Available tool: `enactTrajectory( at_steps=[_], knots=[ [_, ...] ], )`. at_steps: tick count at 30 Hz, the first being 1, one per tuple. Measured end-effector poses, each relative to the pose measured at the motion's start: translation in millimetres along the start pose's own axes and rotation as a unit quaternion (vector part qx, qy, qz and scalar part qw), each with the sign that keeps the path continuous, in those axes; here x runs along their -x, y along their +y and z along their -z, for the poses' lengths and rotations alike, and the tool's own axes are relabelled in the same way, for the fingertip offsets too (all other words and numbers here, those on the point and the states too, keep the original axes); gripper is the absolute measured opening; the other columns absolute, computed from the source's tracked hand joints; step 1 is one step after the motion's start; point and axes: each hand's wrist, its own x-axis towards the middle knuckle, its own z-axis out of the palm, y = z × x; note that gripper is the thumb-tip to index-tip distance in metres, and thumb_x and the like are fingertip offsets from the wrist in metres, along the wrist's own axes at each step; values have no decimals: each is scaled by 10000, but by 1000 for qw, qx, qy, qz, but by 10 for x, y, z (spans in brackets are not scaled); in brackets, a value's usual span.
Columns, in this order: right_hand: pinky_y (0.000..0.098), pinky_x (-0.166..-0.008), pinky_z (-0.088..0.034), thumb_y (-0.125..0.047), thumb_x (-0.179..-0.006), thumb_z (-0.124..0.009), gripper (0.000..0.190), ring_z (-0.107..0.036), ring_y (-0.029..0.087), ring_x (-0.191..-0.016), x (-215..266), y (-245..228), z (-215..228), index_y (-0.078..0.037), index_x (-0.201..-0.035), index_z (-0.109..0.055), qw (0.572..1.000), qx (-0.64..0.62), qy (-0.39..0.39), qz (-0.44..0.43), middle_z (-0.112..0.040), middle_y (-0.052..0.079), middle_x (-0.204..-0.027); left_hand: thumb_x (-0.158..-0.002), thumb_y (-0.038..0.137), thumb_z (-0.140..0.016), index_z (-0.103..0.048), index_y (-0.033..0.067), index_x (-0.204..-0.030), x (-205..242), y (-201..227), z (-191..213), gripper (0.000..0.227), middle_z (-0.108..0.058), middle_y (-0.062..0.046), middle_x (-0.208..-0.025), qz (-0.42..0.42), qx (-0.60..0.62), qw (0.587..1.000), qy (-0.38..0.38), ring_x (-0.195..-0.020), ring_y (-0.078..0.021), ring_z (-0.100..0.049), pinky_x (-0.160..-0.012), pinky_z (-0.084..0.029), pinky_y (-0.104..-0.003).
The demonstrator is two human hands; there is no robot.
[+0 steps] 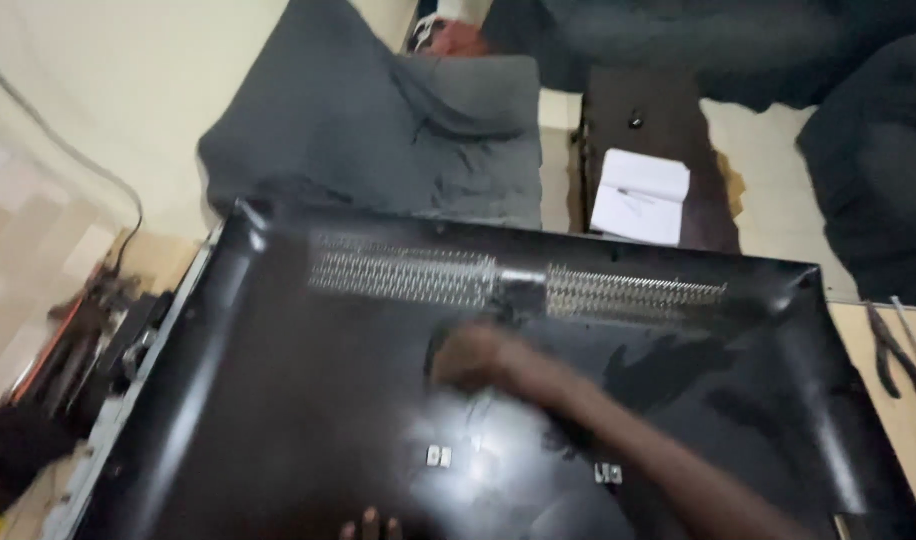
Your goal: Cleaning the back central panel of a television using a cloth and cleaning solution
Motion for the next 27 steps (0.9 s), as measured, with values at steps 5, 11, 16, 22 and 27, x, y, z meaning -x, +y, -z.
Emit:
enactTrajectory(
  at_steps=[5,11,16,22,27],
  knots=[
    [469,-1124,-446,12,-862,-610,498,-582,353,-1275,-123,-397,-36,-32,-1354,-549,970,201,136,-20,-606,174,-1378,-973,312,-743,-543,132,-1397,-473,153,541,502,-545,-178,-1459,36,-16,999,-20,-1482,-452,-335,-1248,-309,-595],
    [486,-1195,-324,-247,-958,-556,522,-515,399,-1387,815,-1246,-476,25,-1400,-499,989,92,58,-104,-561,214,-1465,-995,430,-540,-681,277,-1256,-995,274,1119,333,-643,-29,-1425,170,-28,974,-146,-1399,-278,-496,-1134,-305,-549],
    [467,-1123,-420,-363,-1070,-515,655,-270,271,-1554,2203,-868,-1711,-143,-1633,-262,907,396,-138,31,-259,120,-1698,-977,366,-594,-676,319,-1205,-1336,269,1222,247,-686,54,-1372,199,-64,961,-183,-1312,-180,-600,-958,-424,-500],
    [477,-1193,-168,-416,-1027,-375,703,-140,327,-1585,978,-976,-567,-30,-1603,-255,905,287,26,-313,-219,162,-1703,-994,295,-631,-672,302,-1179,-1512,182,1308,189,-699,75,-1339,186,-62,970,-141,-1285,-157,-598,-986,-385,-437],
    [506,-1208,-228,-457,-1053,-312,618,-299,327,-1545,146,-758,-322,-78,-1517,-463,989,86,-66,-101,-394,139,-1638,-940,340,-610,-668,294,-1166,-1712,-1,1403,238,-703,46,-1296,176,-13,961,-215,-1213,-170,-654,-776,-534,-410]
  ],
)
